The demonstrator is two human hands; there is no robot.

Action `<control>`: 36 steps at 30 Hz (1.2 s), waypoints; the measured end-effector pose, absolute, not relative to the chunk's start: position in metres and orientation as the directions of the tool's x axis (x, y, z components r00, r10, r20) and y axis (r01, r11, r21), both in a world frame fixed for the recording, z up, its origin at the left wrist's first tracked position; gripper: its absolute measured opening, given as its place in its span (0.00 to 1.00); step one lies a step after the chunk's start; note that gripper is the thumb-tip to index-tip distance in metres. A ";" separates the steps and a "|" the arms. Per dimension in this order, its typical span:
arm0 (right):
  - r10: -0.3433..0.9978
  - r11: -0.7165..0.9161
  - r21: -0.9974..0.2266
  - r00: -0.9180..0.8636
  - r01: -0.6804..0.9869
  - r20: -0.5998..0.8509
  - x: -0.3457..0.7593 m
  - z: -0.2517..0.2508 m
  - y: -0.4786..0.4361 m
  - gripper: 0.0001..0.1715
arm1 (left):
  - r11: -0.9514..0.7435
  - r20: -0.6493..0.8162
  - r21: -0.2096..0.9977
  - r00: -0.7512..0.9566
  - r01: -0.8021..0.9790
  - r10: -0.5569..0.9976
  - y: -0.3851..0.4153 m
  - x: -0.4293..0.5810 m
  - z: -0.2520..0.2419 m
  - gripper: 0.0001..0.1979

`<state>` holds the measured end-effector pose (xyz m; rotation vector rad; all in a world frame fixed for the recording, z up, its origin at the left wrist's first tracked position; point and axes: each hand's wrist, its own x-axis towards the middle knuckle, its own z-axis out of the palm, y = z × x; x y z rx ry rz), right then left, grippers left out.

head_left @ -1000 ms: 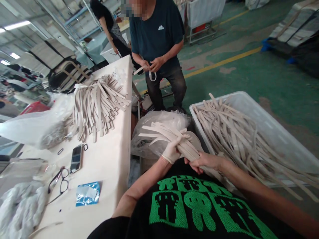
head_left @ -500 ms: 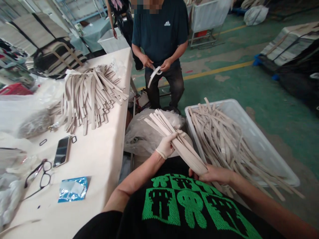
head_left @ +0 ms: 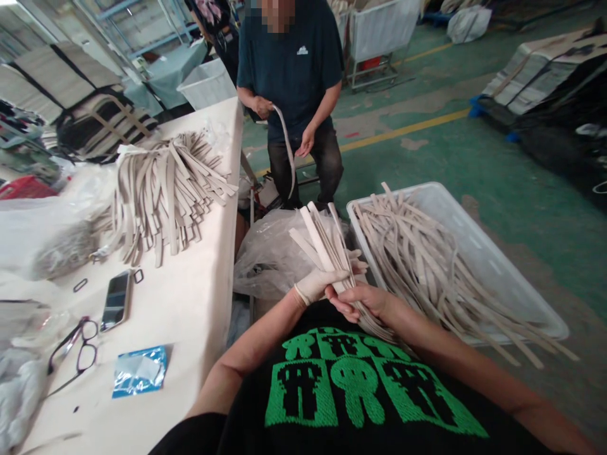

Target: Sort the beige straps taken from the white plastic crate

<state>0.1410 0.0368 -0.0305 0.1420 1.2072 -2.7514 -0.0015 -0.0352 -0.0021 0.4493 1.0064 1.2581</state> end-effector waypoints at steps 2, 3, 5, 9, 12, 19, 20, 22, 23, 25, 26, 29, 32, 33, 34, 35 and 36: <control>0.008 -0.645 -0.739 -0.966 0.192 -0.257 0.142 -0.023 0.034 0.21 | 0.340 -0.399 0.797 -0.013 -0.498 0.917 -0.038 -0.006 -0.007 0.34; 0.058 -0.630 -0.750 -0.951 0.202 -0.305 0.143 -0.021 0.032 0.21 | 0.351 -0.403 0.820 -0.019 -0.453 0.915 -0.041 -0.009 -0.010 0.34; 0.163 -0.593 -0.778 -0.915 0.208 -0.369 0.146 -0.019 0.031 0.23 | 0.312 -0.371 0.882 -0.112 -0.354 0.922 -0.049 -0.015 -0.014 0.32; 0.343 -0.511 -0.828 -0.828 0.233 -0.444 0.153 -0.022 0.028 0.22 | 0.166 -0.233 0.969 -0.448 -0.184 0.863 -0.064 -0.025 -0.013 0.23; 0.390 -0.448 -0.845 -0.786 0.293 -0.479 0.151 -0.026 0.026 0.19 | 0.120 -0.203 0.972 -0.455 -0.204 0.867 -0.064 -0.023 -0.004 0.23; 0.376 -0.298 -0.867 -0.786 0.399 -0.491 0.140 -0.031 0.023 0.16 | 0.129 -0.252 0.947 -0.428 -0.294 0.868 -0.044 -0.007 0.008 0.20; 0.369 -0.308 -0.866 -0.789 0.394 -0.491 0.142 -0.030 0.023 0.17 | 0.139 -0.263 0.944 -0.433 -0.298 0.862 -0.043 -0.006 0.008 0.19; 0.334 -0.362 -0.862 -0.814 0.354 -0.475 0.147 -0.029 0.025 0.20 | 0.136 -0.283 0.932 -0.444 -0.335 0.850 -0.042 -0.006 0.008 0.19; 0.312 -0.406 -0.856 -0.832 0.320 -0.459 0.150 -0.027 0.026 0.22 | 0.121 -0.292 0.920 -0.448 -0.372 0.845 -0.042 -0.005 0.008 0.20; 0.267 -0.506 -0.832 -0.876 0.228 -0.402 0.155 -0.025 0.029 0.26 | 0.069 -0.303 0.882 -0.450 -0.466 0.840 -0.042 -0.003 0.009 0.22; 0.250 -0.554 -0.814 -0.898 0.174 -0.362 0.158 -0.024 0.031 0.30 | 0.043 -0.307 0.858 -0.445 -0.511 0.841 -0.041 -0.001 0.010 0.22; 0.198 -0.685 -0.726 -0.942 0.063 -0.270 0.161 -0.022 0.036 0.40 | -0.007 -0.323 0.794 -0.431 -0.608 0.843 -0.038 0.002 0.011 0.21; 0.166 -0.739 -0.669 -0.939 0.083 -0.300 0.164 -0.023 0.040 0.37 | -0.046 -0.338 0.775 -0.475 -0.630 0.812 -0.033 -0.001 0.012 0.22; 0.159 -0.738 -0.667 -0.935 0.100 -0.316 0.165 -0.024 0.041 0.35 | -0.060 -0.336 0.780 -0.498 -0.623 0.800 -0.031 -0.004 0.013 0.22; 0.158 -0.733 -0.671 -0.932 0.111 -0.326 0.166 -0.024 0.041 0.34 | -0.072 -0.331 0.788 -0.520 -0.612 0.787 -0.030 -0.008 0.013 0.22; 0.161 -0.728 -0.676 -0.929 0.116 -0.333 0.168 -0.025 0.041 0.33 | -0.082 -0.327 0.796 -0.540 -0.599 0.776 -0.028 -0.012 0.013 0.22; 0.169 -0.723 -0.681 -0.926 0.117 -0.337 0.170 -0.026 0.041 0.34 | -0.089 -0.323 0.805 -0.559 -0.587 0.764 -0.026 -0.016 0.014 0.22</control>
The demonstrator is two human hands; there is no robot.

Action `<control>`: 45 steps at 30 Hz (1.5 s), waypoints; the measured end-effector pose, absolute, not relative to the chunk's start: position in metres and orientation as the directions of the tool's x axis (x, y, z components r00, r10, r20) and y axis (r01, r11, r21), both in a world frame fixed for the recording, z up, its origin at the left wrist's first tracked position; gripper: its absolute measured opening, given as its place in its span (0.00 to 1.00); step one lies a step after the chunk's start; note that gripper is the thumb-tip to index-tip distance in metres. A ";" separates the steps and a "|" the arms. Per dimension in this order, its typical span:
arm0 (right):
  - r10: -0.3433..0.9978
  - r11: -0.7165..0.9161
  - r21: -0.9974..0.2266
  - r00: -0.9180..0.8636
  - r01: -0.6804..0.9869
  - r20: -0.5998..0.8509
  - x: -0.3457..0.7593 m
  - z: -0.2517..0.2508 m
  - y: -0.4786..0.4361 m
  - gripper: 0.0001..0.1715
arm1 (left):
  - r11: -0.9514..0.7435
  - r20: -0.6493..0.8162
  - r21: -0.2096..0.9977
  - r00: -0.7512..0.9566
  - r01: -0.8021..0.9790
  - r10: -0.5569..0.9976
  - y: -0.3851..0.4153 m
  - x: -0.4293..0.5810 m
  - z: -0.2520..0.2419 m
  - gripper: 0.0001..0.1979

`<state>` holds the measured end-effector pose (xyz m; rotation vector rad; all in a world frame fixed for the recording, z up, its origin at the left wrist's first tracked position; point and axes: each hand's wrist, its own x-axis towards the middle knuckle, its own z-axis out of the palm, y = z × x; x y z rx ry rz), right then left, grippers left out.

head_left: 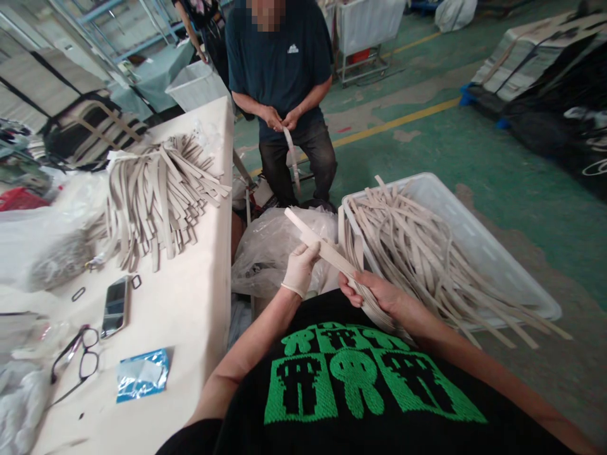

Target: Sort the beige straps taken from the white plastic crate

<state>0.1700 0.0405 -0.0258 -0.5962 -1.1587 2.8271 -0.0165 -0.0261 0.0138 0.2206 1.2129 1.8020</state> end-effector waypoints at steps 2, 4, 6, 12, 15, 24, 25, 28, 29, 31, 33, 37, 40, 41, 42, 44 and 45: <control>0.196 -0.707 -0.699 -0.920 0.108 -0.340 0.174 -0.027 0.040 0.35 | -0.095 -0.324 0.820 -0.595 -0.564 0.736 -0.023 -0.025 0.014 0.23; 0.219 -0.678 -0.728 -0.918 0.101 -0.332 0.177 -0.028 0.040 0.38 | -0.086 -0.331 0.833 -0.617 -0.546 0.714 -0.021 -0.030 0.013 0.23; 0.228 -0.652 -0.751 -0.918 0.104 -0.324 0.181 -0.027 0.042 0.41 | -0.061 -0.342 0.843 -0.619 -0.534 0.707 -0.019 -0.032 0.011 0.23; 0.126 -0.594 -0.786 -0.944 0.174 -0.304 0.194 -0.022 0.057 0.40 | 0.005 -0.364 0.846 -0.571 -0.533 0.736 -0.021 -0.017 0.002 0.25; 0.127 -0.530 -0.821 -0.937 0.213 -0.325 0.196 -0.020 0.062 0.35 | 0.045 -0.346 0.875 -0.557 -0.482 0.755 -0.027 -0.008 0.000 0.25; 0.359 -0.313 -0.893 -0.830 0.324 -0.427 0.187 -0.010 0.053 0.24 | 0.209 -0.335 0.932 -0.486 -0.295 0.807 -0.039 0.009 -0.012 0.23; 0.380 -0.312 -0.895 -0.822 0.318 -0.424 0.188 -0.011 0.051 0.23 | 0.229 -0.344 0.931 -0.477 -0.284 0.809 -0.040 0.010 -0.015 0.22; 0.434 -0.361 -0.873 -0.770 0.328 -0.468 0.191 -0.017 0.050 0.23 | 0.286 -0.386 0.917 -0.437 -0.279 0.812 -0.043 0.009 -0.026 0.22; 0.461 -0.387 -0.860 -0.738 0.331 -0.492 0.192 -0.020 0.050 0.23 | 0.301 -0.401 0.910 -0.422 -0.284 0.813 -0.044 0.008 -0.029 0.22; 0.526 -0.420 -0.844 -0.669 0.333 -0.525 0.193 -0.026 0.052 0.22 | 0.328 -0.429 0.897 -0.403 -0.297 0.808 -0.047 0.006 -0.035 0.22; 0.591 -0.392 -0.856 -0.622 0.337 -0.515 0.191 -0.033 0.053 0.19 | 0.343 -0.453 0.884 -0.403 -0.317 0.796 -0.049 0.004 -0.039 0.23; 0.654 -0.279 -0.881 -0.597 0.381 -0.465 0.185 -0.044 0.056 0.18 | 0.319 -0.444 0.887 -0.421 -0.334 0.791 -0.047 -0.003 -0.043 0.24; 0.627 -0.304 -0.875 -0.612 0.378 -0.482 0.181 -0.047 0.058 0.20 | 0.309 -0.427 0.895 -0.418 -0.321 0.802 -0.041 -0.010 -0.043 0.23; 0.611 -0.316 -0.873 -0.624 0.370 -0.486 0.180 -0.047 0.059 0.19 | 0.310 -0.427 0.895 -0.420 -0.320 0.801 -0.039 -0.012 -0.043 0.22; 0.597 -0.320 -0.876 -0.641 0.361 -0.482 0.179 -0.046 0.061 0.19 | 0.310 -0.429 0.895 -0.424 -0.321 0.797 -0.037 -0.012 -0.043 0.22; 0.574 -0.284 -0.894 -0.686 0.345 -0.447 0.177 -0.046 0.064 0.20 | 0.310 -0.434 0.892 -0.430 -0.329 0.792 -0.035 -0.011 -0.044 0.23; 0.567 -0.251 -0.905 -0.705 0.345 -0.426 0.175 -0.046 0.065 0.22 | 0.307 -0.433 0.891 -0.423 -0.335 0.796 -0.034 -0.010 -0.046 0.24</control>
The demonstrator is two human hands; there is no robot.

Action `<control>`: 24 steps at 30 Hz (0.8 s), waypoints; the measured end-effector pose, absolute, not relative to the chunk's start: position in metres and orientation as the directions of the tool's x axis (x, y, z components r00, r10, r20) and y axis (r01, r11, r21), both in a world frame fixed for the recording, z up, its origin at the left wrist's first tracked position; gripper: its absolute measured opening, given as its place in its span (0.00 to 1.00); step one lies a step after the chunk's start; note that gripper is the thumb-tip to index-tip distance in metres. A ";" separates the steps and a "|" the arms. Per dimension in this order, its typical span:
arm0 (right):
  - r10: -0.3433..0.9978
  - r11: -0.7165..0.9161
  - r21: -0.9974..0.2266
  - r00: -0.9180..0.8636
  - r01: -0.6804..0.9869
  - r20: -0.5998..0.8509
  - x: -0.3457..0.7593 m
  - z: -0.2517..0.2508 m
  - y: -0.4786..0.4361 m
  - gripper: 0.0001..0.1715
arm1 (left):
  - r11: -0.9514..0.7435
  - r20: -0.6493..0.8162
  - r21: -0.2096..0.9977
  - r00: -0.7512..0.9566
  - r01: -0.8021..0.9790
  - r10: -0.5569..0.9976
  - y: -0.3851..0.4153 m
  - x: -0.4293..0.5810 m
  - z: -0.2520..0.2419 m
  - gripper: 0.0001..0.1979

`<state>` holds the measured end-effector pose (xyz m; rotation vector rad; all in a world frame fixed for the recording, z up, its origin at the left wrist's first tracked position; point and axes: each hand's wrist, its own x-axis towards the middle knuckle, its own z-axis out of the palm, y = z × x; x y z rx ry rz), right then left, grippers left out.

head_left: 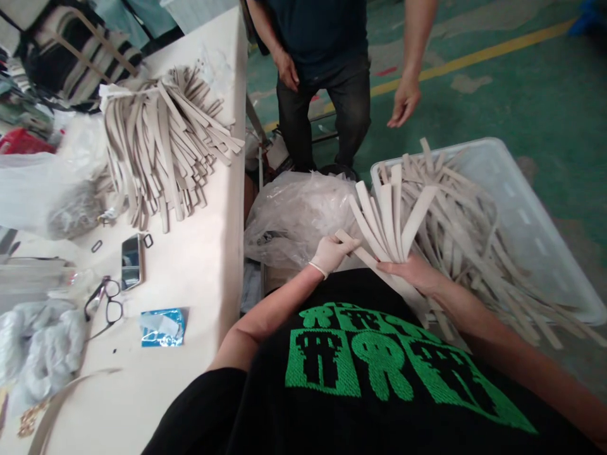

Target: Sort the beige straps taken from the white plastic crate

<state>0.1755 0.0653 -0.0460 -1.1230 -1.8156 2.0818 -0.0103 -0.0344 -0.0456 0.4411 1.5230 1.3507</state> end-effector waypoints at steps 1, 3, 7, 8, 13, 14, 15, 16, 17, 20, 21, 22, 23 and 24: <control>0.565 -0.214 -0.910 -0.716 0.354 -0.411 0.174 -0.047 0.066 0.24 | 0.297 -0.426 0.892 -0.411 -0.342 0.806 -0.034 -0.010 -0.048 0.25; 0.588 -0.166 -0.911 -0.703 0.378 -0.399 0.171 -0.049 0.066 0.26 | 0.267 -0.400 0.895 -0.379 -0.357 0.834 -0.032 -0.013 -0.057 0.26; 0.604 -0.220 -0.893 -0.665 0.392 -0.440 0.167 -0.058 0.061 0.20 | 0.316 -0.407 0.906 -0.380 -0.280 0.831 -0.021 -0.046 -0.090 0.27; 0.605 -0.253 -0.885 -0.650 0.392 -0.461 0.166 -0.061 0.060 0.19 | 0.380 -0.427 0.904 -0.428 -0.195 0.797 -0.016 -0.060 -0.100 0.26; 0.609 -0.431 -0.799 -0.518 0.420 -0.601 0.168 -0.077 0.059 0.19 | 0.659 -0.427 0.720 -0.608 0.219 0.669 0.004 -0.119 -0.147 0.19; 0.603 -0.451 -0.787 -0.507 0.420 -0.616 0.169 -0.080 0.060 0.19 | 0.671 -0.438 0.701 -0.596 0.243 0.673 0.007 -0.125 -0.154 0.23; 0.599 -0.464 -0.782 -0.503 0.417 -0.623 0.170 -0.082 0.061 0.19 | 0.685 -0.452 0.676 -0.582 0.272 0.676 0.009 -0.129 -0.161 0.26; 0.597 -0.473 -0.778 -0.499 0.413 -0.628 0.171 -0.084 0.062 0.19 | 0.701 -0.471 0.648 -0.566 0.300 0.677 0.011 -0.131 -0.167 0.28; 0.594 -0.478 -0.775 -0.499 0.412 -0.631 0.172 -0.085 0.062 0.19 | 0.717 -0.493 0.617 -0.551 0.324 0.673 0.011 -0.132 -0.173 0.28; 0.576 -0.494 -0.760 -0.495 0.424 -0.650 0.173 -0.085 0.064 0.19 | 0.764 -0.556 0.517 -0.528 0.385 0.642 0.008 -0.133 -0.187 0.21; 0.570 -0.498 -0.755 -0.496 0.426 -0.655 0.173 -0.084 0.064 0.19 | 0.775 -0.570 0.485 -0.525 0.405 0.632 0.004 -0.134 -0.190 0.18; 0.565 -0.500 -0.754 -0.499 0.427 -0.657 0.172 -0.084 0.064 0.19 | 0.781 -0.581 0.456 -0.522 0.426 0.624 0.000 -0.136 -0.193 0.17; 0.562 -0.499 -0.753 -0.501 0.429 -0.658 0.171 -0.084 0.064 0.19 | 0.785 -0.590 0.429 -0.519 0.447 0.618 -0.004 -0.138 -0.195 0.17; 0.561 -0.495 -0.753 -0.502 0.434 -0.658 0.170 -0.084 0.064 0.19 | 0.786 -0.595 0.404 -0.518 0.468 0.614 -0.009 -0.139 -0.195 0.17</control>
